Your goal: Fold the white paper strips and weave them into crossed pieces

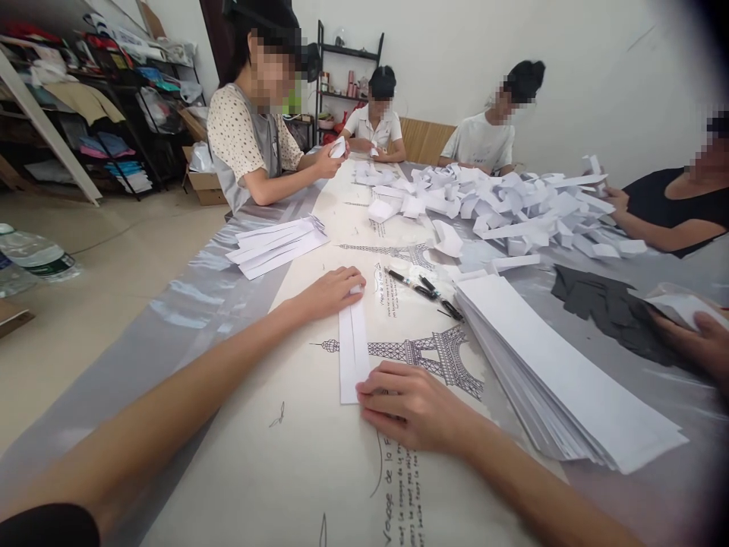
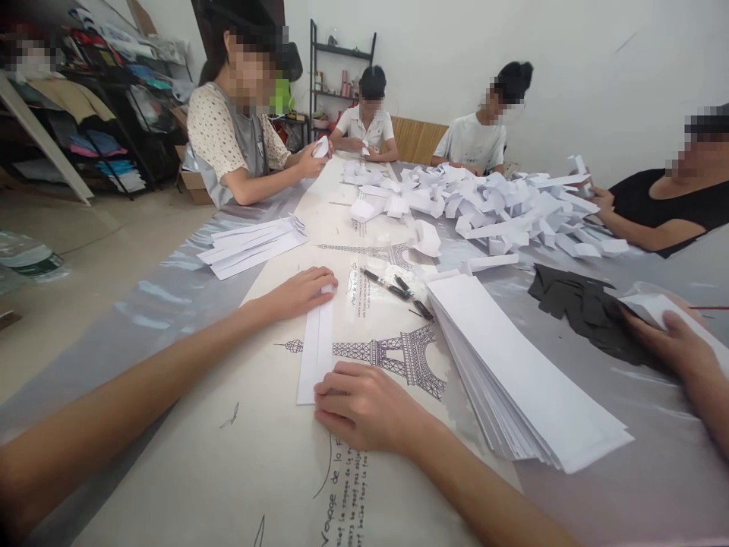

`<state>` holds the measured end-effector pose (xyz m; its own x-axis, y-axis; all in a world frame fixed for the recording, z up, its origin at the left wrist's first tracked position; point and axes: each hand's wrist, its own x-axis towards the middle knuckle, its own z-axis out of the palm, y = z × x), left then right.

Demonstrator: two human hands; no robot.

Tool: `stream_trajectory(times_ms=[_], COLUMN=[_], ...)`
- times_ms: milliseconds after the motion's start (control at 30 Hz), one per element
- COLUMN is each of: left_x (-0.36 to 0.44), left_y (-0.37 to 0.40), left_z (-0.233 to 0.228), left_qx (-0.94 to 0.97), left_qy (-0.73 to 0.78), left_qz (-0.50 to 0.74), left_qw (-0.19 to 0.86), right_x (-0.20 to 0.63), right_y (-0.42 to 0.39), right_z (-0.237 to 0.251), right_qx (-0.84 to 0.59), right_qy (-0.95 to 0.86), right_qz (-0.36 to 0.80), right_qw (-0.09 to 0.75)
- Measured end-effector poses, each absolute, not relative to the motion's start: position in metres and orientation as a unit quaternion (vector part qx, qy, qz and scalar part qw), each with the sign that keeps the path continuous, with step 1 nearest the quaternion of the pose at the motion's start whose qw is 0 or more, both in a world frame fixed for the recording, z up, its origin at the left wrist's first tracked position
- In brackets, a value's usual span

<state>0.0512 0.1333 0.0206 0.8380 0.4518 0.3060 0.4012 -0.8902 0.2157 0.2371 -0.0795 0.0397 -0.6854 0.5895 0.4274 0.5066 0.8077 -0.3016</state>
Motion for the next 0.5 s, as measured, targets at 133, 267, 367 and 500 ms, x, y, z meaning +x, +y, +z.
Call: stream_trajectory(times_ms=[133,267,367,500], left_x=[0.055,0.056,0.055,0.049], left_y=[0.144,0.156,0.159,0.155], left_z=[0.026,0.03,0.03,0.028], left_qx=[0.962,0.967,0.967,0.963], left_qy=[0.211,0.199,0.201,0.215], left_qz=[0.164,0.146,0.143,0.152], left_qw=[0.055,0.058,0.062,0.057], right_x=[0.237,0.239,0.24,0.242], right_y=[-0.08,-0.079,-0.077,-0.075], right_z=[0.034,0.031,0.033,0.034], right_qx=[-0.308,-0.324,-0.337,-0.382], right_qy=[-0.906,-0.896,-0.883,-0.858], right_qz=[0.081,0.109,0.162,0.205], right_qw=[0.28,0.284,0.282,0.277])
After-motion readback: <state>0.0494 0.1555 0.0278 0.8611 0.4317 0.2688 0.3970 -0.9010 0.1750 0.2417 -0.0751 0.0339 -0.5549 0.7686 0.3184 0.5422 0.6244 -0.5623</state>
